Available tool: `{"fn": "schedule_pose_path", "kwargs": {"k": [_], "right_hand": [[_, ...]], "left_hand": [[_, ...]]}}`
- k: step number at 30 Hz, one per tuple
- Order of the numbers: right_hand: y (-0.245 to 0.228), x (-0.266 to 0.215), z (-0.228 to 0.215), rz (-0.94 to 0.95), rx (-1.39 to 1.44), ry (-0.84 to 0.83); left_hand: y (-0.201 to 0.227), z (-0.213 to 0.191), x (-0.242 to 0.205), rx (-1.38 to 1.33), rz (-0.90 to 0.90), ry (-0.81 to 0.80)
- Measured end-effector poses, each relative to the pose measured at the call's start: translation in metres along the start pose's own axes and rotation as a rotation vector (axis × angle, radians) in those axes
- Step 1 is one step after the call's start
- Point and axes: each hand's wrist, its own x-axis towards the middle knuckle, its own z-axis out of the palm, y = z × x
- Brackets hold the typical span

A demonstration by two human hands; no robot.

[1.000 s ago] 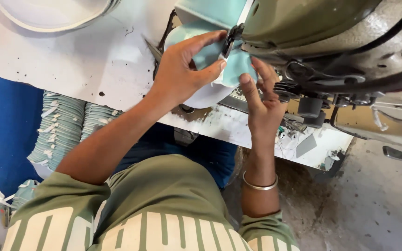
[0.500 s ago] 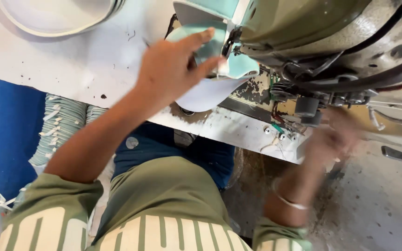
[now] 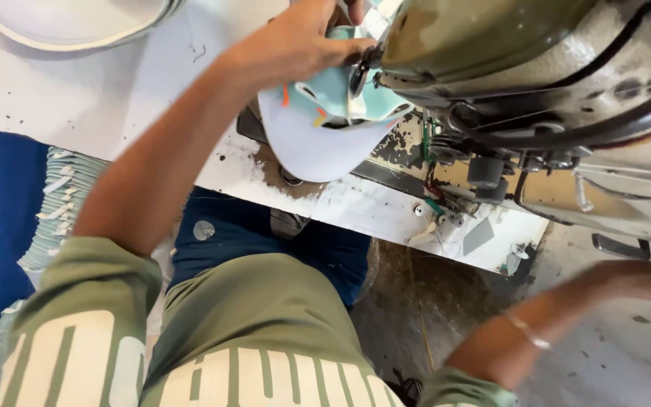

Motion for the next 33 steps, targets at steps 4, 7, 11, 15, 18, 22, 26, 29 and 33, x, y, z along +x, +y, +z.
{"fn": "schedule_pose_path", "kwargs": {"k": [4,7,11,15,18,22,26,29,33], "right_hand": [[0.044,-0.104,0.014,-0.045,-0.011,0.079],[-0.025,-0.192,0.074,0.078,0.224,-0.194],[-0.21,-0.219,0.122,-0.285,0.115,-0.992],[-0.238,-0.212,0.151,-0.289,0.104,-1.152],[-0.24,-0.216,0.161,-0.509,-0.108,-1.115],[-0.222,-0.226,0.159,-0.299,-0.083,-1.124],[-0.208,-0.228,0.163,-0.187,0.037,-1.163],[-0.192,-0.231,0.163,-0.191,0.037,-1.175],[-0.19,-0.232,0.165,-0.083,0.092,-1.205]], "left_hand": [[-0.001,0.048,-0.042,-0.205,0.255,0.445],[0.01,0.078,-0.067,-0.417,0.272,0.613],[0.011,0.09,-0.077,-0.56,0.225,0.647],[0.009,0.07,-0.076,-0.507,0.291,0.614],[0.008,0.062,-0.071,-0.45,0.299,0.567],[0.009,0.069,-0.07,-0.5,0.246,0.563],[0.009,0.075,-0.066,-0.548,0.266,0.635],[0.01,0.081,-0.068,-0.542,0.266,0.674],[0.011,0.084,-0.067,-0.536,0.25,0.706]]}}
